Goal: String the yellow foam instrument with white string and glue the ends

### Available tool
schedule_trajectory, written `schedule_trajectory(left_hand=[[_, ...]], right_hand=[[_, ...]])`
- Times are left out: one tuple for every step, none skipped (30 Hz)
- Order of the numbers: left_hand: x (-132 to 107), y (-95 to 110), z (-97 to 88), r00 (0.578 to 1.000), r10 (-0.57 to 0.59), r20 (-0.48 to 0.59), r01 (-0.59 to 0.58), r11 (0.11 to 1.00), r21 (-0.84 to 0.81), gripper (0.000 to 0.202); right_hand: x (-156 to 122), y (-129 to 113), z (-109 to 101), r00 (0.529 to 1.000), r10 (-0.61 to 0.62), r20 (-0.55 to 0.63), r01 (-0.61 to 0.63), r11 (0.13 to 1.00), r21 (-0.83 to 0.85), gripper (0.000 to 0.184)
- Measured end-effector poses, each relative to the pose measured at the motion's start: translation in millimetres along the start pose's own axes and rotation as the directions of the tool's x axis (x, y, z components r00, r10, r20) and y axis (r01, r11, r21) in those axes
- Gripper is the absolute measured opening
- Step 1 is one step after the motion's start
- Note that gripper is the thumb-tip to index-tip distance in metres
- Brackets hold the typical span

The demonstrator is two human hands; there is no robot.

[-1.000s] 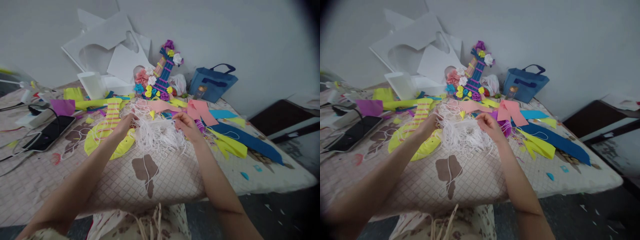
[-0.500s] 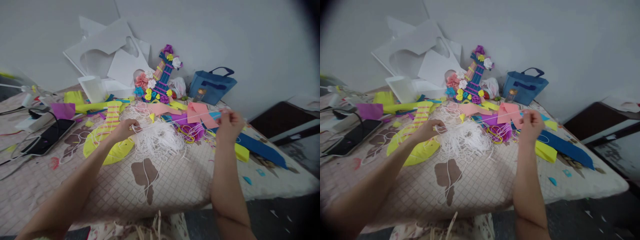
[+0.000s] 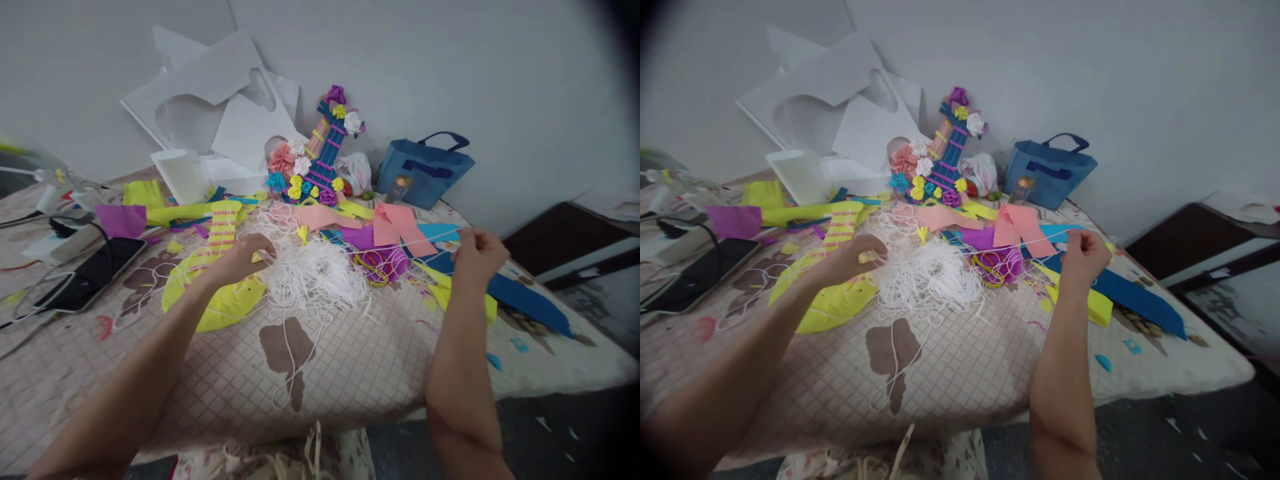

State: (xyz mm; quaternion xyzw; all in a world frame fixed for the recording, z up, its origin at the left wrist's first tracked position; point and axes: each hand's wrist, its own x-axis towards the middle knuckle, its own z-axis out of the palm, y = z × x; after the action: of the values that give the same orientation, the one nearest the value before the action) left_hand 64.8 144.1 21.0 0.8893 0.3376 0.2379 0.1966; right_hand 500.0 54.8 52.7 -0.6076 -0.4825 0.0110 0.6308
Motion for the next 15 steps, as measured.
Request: schedule_trajectory(left_hand=[[-2, 1, -4.7, 0.999, 0.013, 0.046, -0.013, 1.000, 0.004, 0.027], [-4, 4, -9.3, 0.997, 0.009, 0.071, -0.009, 1.000, 0.004, 0.039], [-5, 10, -13.3, 0.998, -0.013, 0.061, 0.014, 1.000, -0.005, 0.048], [-4, 20, -16.0, 0.999, -0.047, 0.017, 0.048, 0.998, -0.038, 0.052], [-1, 33, -17.1, 0.995, -0.081, -0.057, 0.074, 0.992, -0.103, 0.051], [2, 49, -16.3, 0.985, -0.119, -0.128, 0.090, 0.974, -0.207, 0.047], [7, 65, -13.7, 0.977, -0.141, -0.162, 0.077, 0.934, -0.350, 0.041], [13, 82, -9.7, 0.982, -0.134, -0.136, 0.044, 0.851, -0.523, 0.039], [19, 97, -4.9, 0.992, -0.115, -0.044, 0.057, 0.745, -0.664, 0.042], [25, 109, -0.2, 0.994, -0.090, 0.057, 0.102, 0.645, -0.758, 0.042], [30, 117, 3.5, 0.988, -0.071, 0.137, 0.153, 0.562, -0.813, 0.038], [33, 121, 5.3, 0.980, -0.061, 0.191, 0.195, 0.512, -0.836, 0.031], [35, 120, 4.8, 0.974, -0.065, 0.216, 0.219, 0.498, -0.839, 0.025], [34, 115, 1.6, 0.974, -0.079, 0.214, 0.223, 0.520, -0.825, 0.022], [33, 107, -4.2, 0.976, -0.097, 0.194, 0.214, 0.571, -0.792, 0.021]], right_hand=[[-4, -11, 4, 0.999, 0.011, -0.035, -0.011, 1.000, 0.018, 0.014], [-8, -23, 8, 1.000, 0.014, -0.023, -0.013, 1.000, 0.029, 0.013], [-14, -38, 15, 0.999, -0.002, 0.039, 0.001, 1.000, 0.030, 0.013], [-21, -53, 23, 0.984, -0.037, 0.175, 0.035, 0.999, 0.014, 0.014], [-29, -69, 33, 0.936, -0.103, 0.335, 0.109, 0.994, 0.002, 0.015], [-37, -86, 44, 0.872, -0.179, 0.457, 0.200, 0.980, 0.002, 0.014], [-45, -101, 55, 0.789, -0.237, 0.567, 0.275, 0.961, 0.018, 0.014], [-52, -115, 66, 0.722, -0.284, 0.631, 0.334, 0.942, 0.042, 0.014], [-58, -127, 75, 0.673, -0.323, 0.665, 0.381, 0.923, 0.063, 0.015], [-62, -136, 82, 0.643, -0.351, 0.680, 0.411, 0.908, 0.080, 0.016], [-63, -140, 86, 0.642, -0.368, 0.672, 0.427, 0.900, 0.086, 0.017], [-62, -141, 85, 0.664, -0.373, 0.648, 0.430, 0.899, 0.077, 0.017], [-57, -137, 81, 0.701, -0.365, 0.613, 0.423, 0.905, 0.055, 0.018], [-49, -129, 73, 0.748, -0.340, 0.570, 0.402, 0.916, 0.018, 0.018], [-39, -117, 61, 0.802, -0.301, 0.516, 0.369, 0.929, -0.031, 0.020]])
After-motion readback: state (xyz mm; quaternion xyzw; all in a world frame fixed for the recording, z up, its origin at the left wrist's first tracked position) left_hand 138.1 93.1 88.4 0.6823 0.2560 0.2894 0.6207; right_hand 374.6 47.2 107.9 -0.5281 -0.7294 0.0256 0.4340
